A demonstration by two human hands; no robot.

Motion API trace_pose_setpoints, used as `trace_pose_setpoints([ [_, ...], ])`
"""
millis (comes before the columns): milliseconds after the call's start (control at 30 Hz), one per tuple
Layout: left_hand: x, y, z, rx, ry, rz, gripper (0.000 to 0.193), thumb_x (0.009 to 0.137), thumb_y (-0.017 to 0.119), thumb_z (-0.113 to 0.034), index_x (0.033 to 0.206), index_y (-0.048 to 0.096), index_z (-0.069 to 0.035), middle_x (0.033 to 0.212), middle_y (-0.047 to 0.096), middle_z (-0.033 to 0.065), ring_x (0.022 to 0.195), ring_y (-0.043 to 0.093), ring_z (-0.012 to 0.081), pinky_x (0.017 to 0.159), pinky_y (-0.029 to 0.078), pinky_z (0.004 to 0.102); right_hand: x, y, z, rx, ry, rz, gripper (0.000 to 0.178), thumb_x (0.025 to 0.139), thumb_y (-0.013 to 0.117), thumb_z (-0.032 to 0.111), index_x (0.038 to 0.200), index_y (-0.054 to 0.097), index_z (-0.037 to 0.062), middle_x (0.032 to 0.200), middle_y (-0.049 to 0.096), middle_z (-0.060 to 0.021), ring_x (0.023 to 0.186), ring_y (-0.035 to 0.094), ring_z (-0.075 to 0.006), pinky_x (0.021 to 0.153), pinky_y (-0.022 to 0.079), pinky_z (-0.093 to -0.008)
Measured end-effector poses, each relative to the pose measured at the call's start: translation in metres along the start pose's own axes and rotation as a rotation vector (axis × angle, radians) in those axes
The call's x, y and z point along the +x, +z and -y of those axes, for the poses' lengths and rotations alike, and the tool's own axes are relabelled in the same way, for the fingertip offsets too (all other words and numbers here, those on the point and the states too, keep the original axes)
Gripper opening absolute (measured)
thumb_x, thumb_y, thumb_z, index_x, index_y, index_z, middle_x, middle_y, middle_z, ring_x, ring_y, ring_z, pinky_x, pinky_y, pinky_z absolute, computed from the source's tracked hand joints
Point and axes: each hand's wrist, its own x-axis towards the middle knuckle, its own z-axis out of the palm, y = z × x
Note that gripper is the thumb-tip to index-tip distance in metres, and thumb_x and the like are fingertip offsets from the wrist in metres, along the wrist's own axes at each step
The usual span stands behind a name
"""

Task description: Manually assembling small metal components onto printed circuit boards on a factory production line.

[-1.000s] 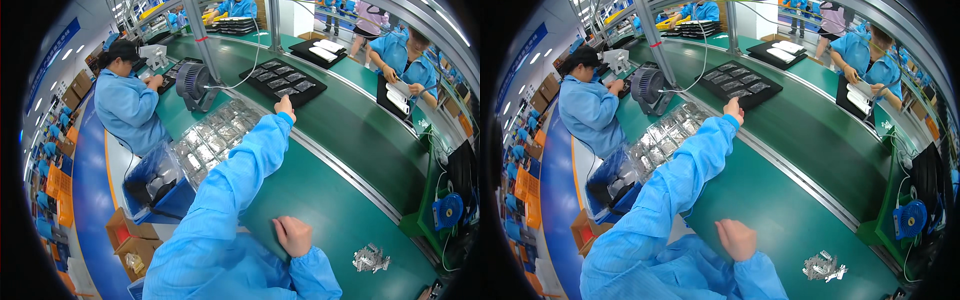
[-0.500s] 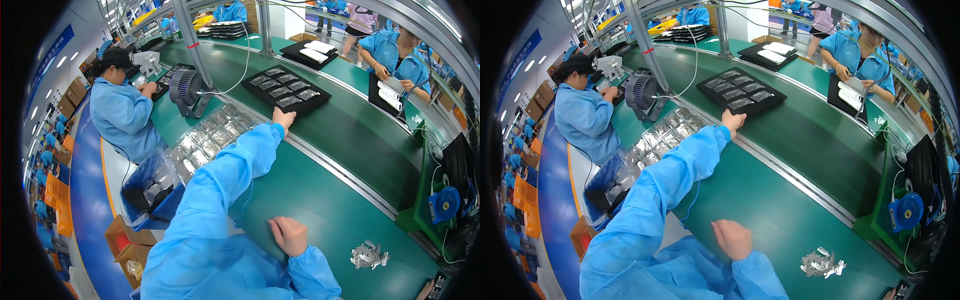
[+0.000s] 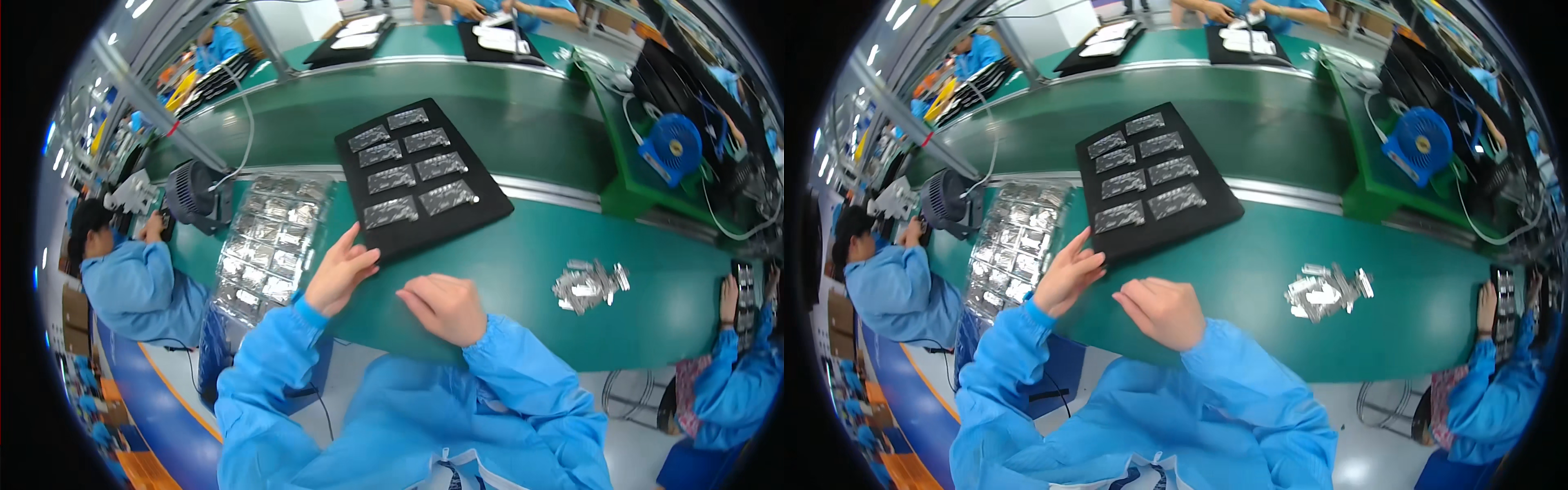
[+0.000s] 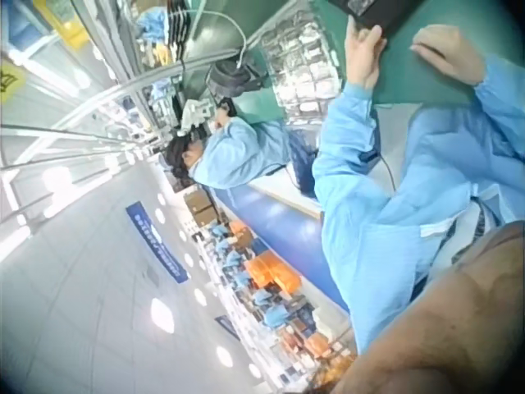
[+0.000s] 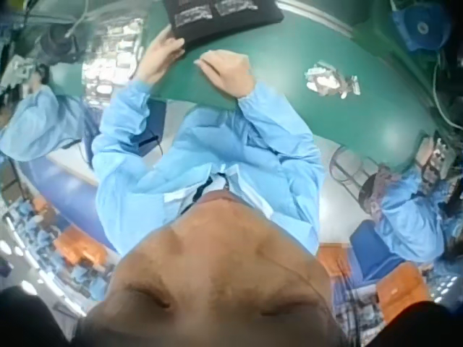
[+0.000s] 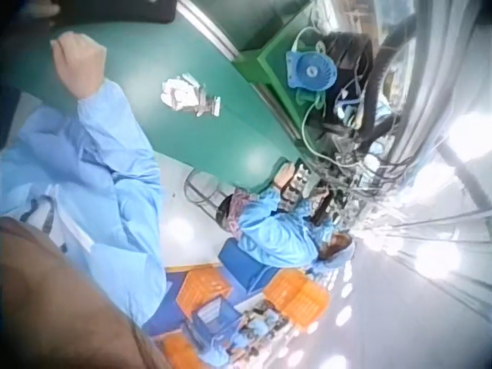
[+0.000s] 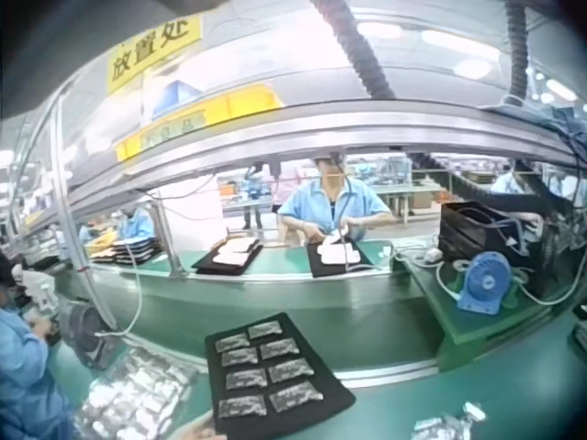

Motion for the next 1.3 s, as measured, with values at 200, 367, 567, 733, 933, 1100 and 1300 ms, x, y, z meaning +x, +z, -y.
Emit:
trace_pose_setpoints([
  [200, -0.051, -0.031, 0.046, -0.481, 0.276, -0.202, 0.018, 0.099, 0.06, -0.017, 0.112, 0.065, -0.004, 0.106, 0.065, 0.0044, 0.093, 0.06, 0.0126, 0.092, 0.049, 0.03, -0.037, -0.047, 0.022, 0.046, 0.259, -0.165, 0.008, 0.085, 0.072, 0.007, 0.081, 0.066, 0.0036, 0.07, 0.064, -0.0102, 0.062, 0.064, -0.0273, 0.055, 0.049, -0.0357],
  [367, -0.037, 0.007, 0.064, -0.393, 0.453, -0.155, 0.033, 0.102, 0.055, -0.015, 0.134, 0.048, -0.007, 0.131, 0.057, 0.0095, 0.119, 0.056, 0.0228, 0.104, 0.044, 0.0405, -0.075, -0.075, 0.022, -0.102, 0.358, -0.219, 0.008, 0.085, 0.073, 0.009, 0.084, 0.067, 0.0039, 0.071, 0.064, -0.0109, 0.061, 0.063, -0.0269, 0.055, 0.049, -0.0354],
  [567, 0.003, -0.03, 0.077, -0.344, 0.465, -0.135, 0.037, 0.099, 0.056, -0.004, 0.135, 0.046, -0.005, 0.129, 0.057, 0.0129, 0.112, 0.062, 0.0258, 0.095, 0.054, 0.0396, -0.11, -0.155, -0.006, -0.512, 0.557, -0.355, 0.009, 0.087, 0.07, 0.012, 0.085, 0.066, 0.0042, 0.069, 0.063, -0.0131, 0.057, 0.061, -0.0286, 0.052, 0.047, -0.0354],
  [733, -0.033, -0.072, 0.054, -0.152, 0.321, -0.083, 0.044, 0.099, 0.056, -0.006, 0.141, 0.043, -0.008, 0.124, 0.06, 0.0071, 0.104, 0.063, 0.0165, 0.086, 0.055, 0.0292, -0.134, -0.218, -0.039, -0.803, 0.644, -0.447, 0.006, 0.088, 0.067, 0.011, 0.088, 0.066, 0.005, 0.08, 0.064, -0.0115, 0.069, 0.064, -0.0299, 0.061, 0.049, -0.0385],
  [933, -0.082, -0.085, 0.023, 0.004, 0.158, 0.017, 0.051, 0.099, 0.052, -0.004, 0.147, 0.034, -0.004, 0.128, 0.059, 0.0089, 0.103, 0.065, 0.0159, 0.085, 0.058, 0.03, -0.139, -0.244, -0.069, -0.857, 0.638, -0.351, 0.01, 0.086, 0.069, 0.012, 0.093, 0.069, 0.0059, 0.091, 0.065, -0.0111, 0.082, 0.065, -0.0296, 0.07, 0.051, -0.039],
  [1100, -0.078, -0.115, -0.007, 0.189, 0.062, 0.148, 0.057, 0.098, 0.052, -0.005, 0.149, 0.027, -0.003, 0.132, 0.056, 0.012, 0.107, 0.065, 0.0195, 0.086, 0.059, 0.0318, -0.134, -0.25, -0.095, -0.797, 0.665, -0.266, 0.013, 0.084, 0.07, 0.013, 0.095, 0.071, 0.0063, 0.096, 0.064, -0.0116, 0.094, 0.063, -0.0309, 0.078, 0.051, -0.0403],
  [1300, -0.066, -0.103, -0.045, 0.239, -0.006, 0.094, 0.06, 0.095, 0.055, -0.006, 0.149, 0.03, -0.002, 0.131, 0.057, 0.0102, 0.1, 0.067, 0.0158, 0.075, 0.057, 0.0263, -0.106, -0.276, -0.123, -0.607, 0.771, -0.165, 0.011, 0.083, 0.069, 0.007, 0.094, 0.068, 0.0042, 0.089, 0.066, -0.01, 0.086, 0.065, -0.0255, 0.076, 0.052, -0.0357],
])
